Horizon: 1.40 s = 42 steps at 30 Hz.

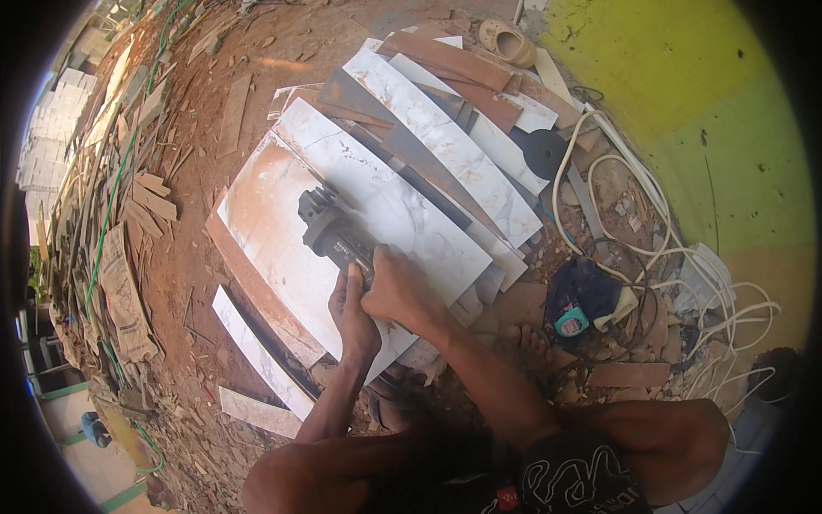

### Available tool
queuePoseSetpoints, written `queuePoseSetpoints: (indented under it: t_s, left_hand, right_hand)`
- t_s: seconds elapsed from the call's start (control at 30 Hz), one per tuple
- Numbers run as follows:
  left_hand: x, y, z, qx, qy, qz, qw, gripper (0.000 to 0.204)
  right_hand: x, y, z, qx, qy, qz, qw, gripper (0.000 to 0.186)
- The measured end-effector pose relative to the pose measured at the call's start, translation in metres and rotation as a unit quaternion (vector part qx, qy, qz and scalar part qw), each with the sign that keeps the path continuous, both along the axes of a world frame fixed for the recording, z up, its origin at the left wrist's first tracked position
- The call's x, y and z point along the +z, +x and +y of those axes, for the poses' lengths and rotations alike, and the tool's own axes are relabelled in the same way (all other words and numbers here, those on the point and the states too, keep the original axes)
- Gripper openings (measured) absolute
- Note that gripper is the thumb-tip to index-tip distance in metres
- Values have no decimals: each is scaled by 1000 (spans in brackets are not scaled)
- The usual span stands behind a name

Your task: The person uses an angle grinder to cut a white ceramic tile on the ground, then measures the tile with a tape measure. The person handles the tile and grinder with both hands and adjusts the tile position during cutting.

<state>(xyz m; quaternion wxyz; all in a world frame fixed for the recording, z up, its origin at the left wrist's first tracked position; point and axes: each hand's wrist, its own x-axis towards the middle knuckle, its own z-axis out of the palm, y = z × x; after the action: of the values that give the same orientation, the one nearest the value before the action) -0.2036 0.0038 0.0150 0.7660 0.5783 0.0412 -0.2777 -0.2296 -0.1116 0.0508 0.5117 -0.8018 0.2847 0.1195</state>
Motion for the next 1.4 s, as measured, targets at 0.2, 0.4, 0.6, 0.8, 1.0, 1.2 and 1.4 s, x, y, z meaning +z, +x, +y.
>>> queuePoseSetpoints:
  t_s: [0.2, 0.4, 0.6, 0.8, 1.0, 1.2, 1.4]
  left_hand:
    - [0, 2, 3, -13, 5, 3, 1000, 38]
    - [1, 3, 2, -11, 6, 16, 1000, 43]
    - [6, -1, -6, -1, 8, 4, 1000, 40]
    - [7, -5, -6, -11, 11, 10, 1000, 40]
    - [-2, -3, -5, -2, 14, -17, 1000, 36]
    - [2, -1, -5, 6, -4, -7, 1000, 31]
    - [-6, -2, -2, 11, 9, -22, 1000, 31]
  right_hand:
    - [-1, 1, 2, -5, 1, -4, 1000, 47]
    - [4, 4, 2, -6, -16, 2, 1000, 46]
    - [-1, 2, 1, 1, -46, 8, 999, 43]
    - [-1, -3, 1, -12, -49, 5, 999, 39]
    - [-3, -1, 2, -9, -15, -8, 1000, 40]
    - [-15, 0, 0, -7, -40, -54, 998, 51]
    - [-20, -2, 2, 2, -36, -59, 998, 52]
